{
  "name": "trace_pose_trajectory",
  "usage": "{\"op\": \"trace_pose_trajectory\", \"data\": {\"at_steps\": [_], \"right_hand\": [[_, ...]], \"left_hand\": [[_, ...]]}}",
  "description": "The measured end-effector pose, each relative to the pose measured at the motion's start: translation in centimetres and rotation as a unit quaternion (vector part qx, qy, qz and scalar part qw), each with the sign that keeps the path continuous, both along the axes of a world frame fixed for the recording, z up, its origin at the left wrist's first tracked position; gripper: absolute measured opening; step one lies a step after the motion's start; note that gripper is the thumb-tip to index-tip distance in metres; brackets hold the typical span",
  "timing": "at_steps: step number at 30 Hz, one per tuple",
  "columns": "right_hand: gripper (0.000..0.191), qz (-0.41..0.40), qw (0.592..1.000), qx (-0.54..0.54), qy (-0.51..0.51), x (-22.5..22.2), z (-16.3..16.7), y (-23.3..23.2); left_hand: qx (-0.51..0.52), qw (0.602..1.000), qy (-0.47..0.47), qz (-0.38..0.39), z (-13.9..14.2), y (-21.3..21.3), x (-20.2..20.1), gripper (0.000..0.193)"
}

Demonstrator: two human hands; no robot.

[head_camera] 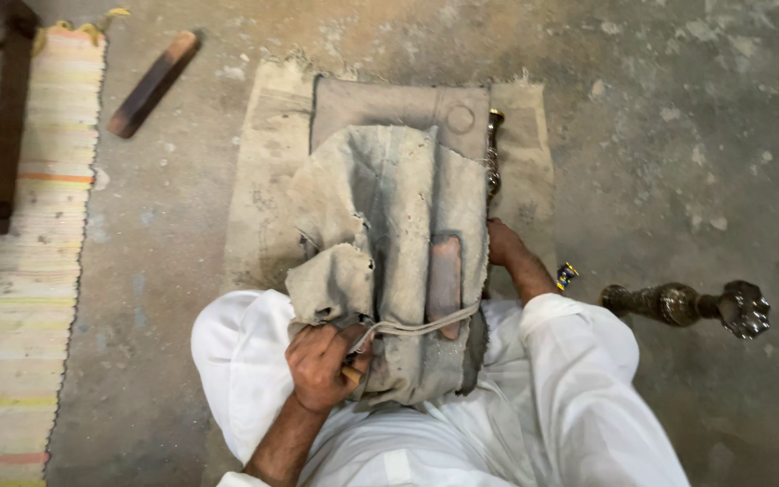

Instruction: The person sits on the floor holding a chisel against an ornate brass vase and repeatedly strikes the chisel with a wooden mallet to engrave decorative patterns into the metal. Midway they reposition the cloth wrapped around the vase's base and continue chiseling.

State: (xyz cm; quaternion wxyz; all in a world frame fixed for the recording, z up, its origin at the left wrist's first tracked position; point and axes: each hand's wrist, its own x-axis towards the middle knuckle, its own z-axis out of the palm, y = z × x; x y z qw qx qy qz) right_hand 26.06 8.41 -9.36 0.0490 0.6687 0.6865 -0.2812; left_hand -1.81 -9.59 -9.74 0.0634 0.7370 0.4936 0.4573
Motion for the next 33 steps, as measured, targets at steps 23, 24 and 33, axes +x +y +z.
{"op": "trace_pose_trajectory", "data": {"at_steps": [23,24,33], "right_hand": [[0.014,-0.07,0.712,0.181,0.675,0.6,4.7,-14.3],[0.014,-0.065,0.725,0.163,0.666,-0.7,4.8,-15.1],[0.028,0.01,0.911,0.131,0.391,-9.8,6.9,-17.2]], "left_hand": [[-0.005,0.999,-0.031,-0.037,-0.1,0.6,-0.4,0.015],[-0.009,0.999,-0.024,-0.048,-0.2,0.6,-0.5,0.019],[0.042,0.978,0.027,-0.203,1.7,-3.4,-2.2,0.028]]}}
